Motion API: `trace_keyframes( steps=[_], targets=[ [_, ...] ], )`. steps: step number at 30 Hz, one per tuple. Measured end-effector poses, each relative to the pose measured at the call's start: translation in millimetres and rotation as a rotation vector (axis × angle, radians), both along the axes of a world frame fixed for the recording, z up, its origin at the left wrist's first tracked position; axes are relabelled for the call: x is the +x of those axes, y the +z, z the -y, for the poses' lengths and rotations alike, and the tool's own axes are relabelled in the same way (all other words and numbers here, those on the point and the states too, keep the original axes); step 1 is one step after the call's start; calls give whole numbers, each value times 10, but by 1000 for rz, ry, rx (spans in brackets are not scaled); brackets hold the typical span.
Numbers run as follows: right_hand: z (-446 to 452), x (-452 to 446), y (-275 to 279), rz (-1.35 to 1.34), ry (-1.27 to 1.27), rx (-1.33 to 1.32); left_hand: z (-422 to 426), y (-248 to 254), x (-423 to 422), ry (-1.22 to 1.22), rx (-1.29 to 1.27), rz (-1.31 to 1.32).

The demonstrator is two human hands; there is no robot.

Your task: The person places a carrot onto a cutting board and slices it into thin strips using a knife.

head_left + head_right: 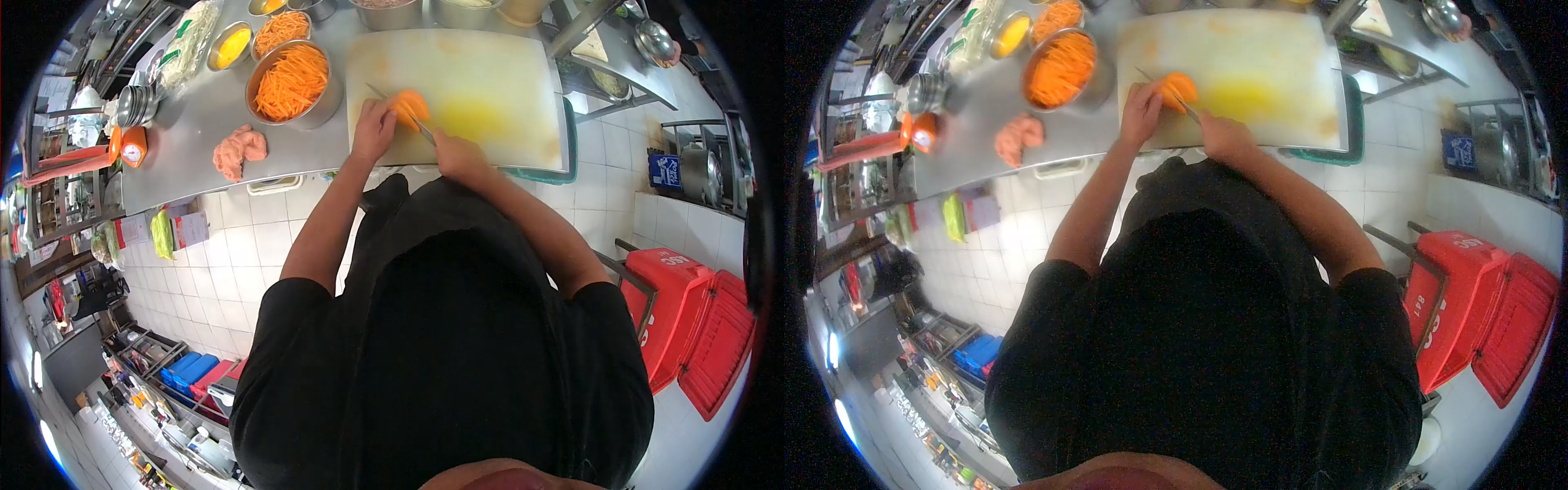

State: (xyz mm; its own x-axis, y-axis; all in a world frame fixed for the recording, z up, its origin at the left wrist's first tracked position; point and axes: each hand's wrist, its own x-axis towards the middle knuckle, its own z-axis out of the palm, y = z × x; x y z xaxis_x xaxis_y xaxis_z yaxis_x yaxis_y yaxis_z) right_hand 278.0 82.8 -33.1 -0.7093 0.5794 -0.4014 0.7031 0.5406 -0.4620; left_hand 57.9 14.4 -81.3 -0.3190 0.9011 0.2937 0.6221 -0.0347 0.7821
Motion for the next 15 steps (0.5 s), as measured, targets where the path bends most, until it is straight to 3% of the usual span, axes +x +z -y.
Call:
trace_keyframes(
  steps=[8,11,15],
  targets=[
    [39,33,15,-66,-34,15,-33,-26,-33,-8,-48,41],
    [58,82,89,-89,-83,31,-14,-135,30,55,30,216],
    [33,139,305,-75,-144,17,5,-270,35,89,44,245]
  ],
)
